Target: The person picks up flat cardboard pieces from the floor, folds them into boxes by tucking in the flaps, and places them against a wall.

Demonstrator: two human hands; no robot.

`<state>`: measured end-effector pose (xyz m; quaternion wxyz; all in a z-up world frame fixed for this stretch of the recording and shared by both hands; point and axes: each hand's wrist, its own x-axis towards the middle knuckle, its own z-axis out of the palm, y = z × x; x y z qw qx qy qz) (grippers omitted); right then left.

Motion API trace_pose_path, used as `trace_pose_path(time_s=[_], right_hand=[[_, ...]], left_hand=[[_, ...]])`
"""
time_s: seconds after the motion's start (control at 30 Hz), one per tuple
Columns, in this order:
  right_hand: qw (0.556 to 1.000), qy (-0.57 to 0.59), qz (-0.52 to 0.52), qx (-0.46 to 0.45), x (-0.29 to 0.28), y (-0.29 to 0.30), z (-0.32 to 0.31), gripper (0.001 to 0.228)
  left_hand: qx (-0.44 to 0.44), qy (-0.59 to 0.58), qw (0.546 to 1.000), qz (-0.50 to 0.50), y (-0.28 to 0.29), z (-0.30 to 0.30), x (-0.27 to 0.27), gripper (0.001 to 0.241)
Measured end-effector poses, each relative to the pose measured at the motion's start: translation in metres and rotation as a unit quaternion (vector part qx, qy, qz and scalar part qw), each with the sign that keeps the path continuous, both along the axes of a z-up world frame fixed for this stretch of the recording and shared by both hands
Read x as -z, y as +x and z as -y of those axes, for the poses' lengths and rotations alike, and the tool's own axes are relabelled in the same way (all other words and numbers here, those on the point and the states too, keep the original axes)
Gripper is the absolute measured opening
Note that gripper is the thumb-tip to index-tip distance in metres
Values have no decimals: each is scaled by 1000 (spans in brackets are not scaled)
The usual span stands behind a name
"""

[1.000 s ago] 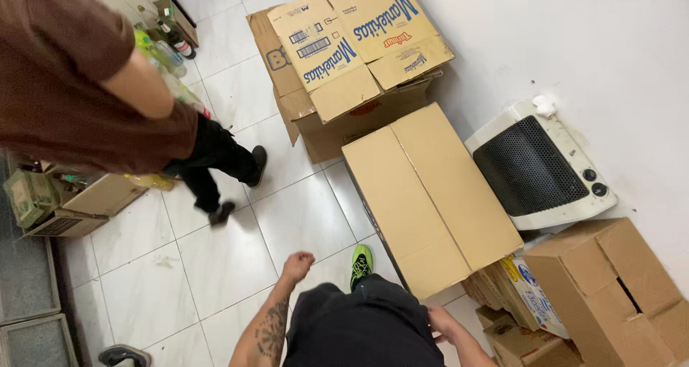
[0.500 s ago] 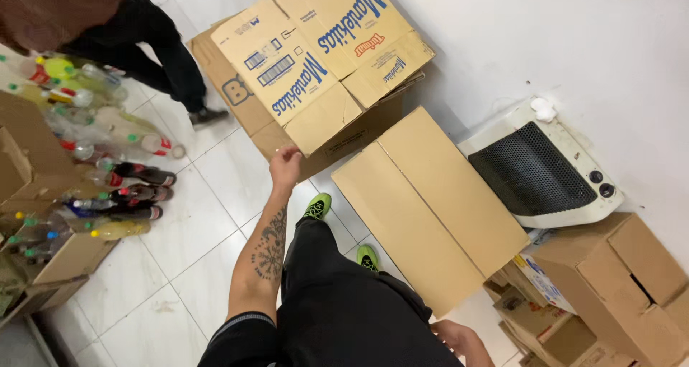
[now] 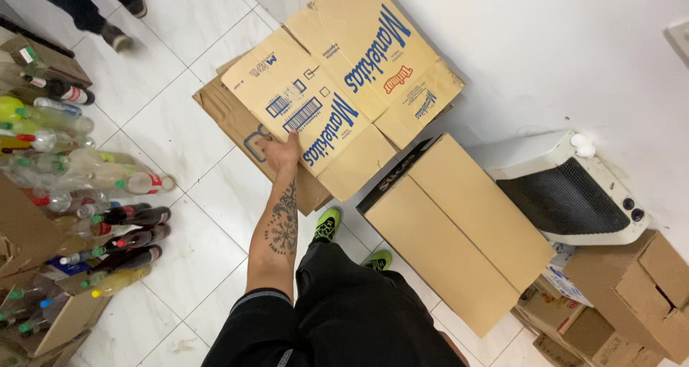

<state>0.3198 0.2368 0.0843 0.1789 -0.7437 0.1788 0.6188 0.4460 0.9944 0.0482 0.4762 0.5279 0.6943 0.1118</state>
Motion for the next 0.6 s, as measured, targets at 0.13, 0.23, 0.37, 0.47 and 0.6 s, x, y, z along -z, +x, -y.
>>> trace_pose_path(time_s=[0.13, 0.23, 0.37, 0.47, 0.6], right_hand=[[997, 19, 71, 12, 61, 35, -17, 22], [992, 12, 103, 71, 95, 45, -48, 28], [988, -42, 106, 108, 47, 59, -113, 65], [987, -77, 60, 125, 22, 67, -129, 65], [982, -107, 39, 152, 19, 80, -117, 50]], left_hand=[[-76, -36, 980, 181, 1, -15, 20, 56], [-96, -100, 917, 375, -3, -20, -15, 44], [-52, -128, 867, 479, -17, -32, -44, 65], [39, -81, 826, 556, -42, -60, -29, 58], [149, -88, 802, 571, -59, -81, -79, 51]])
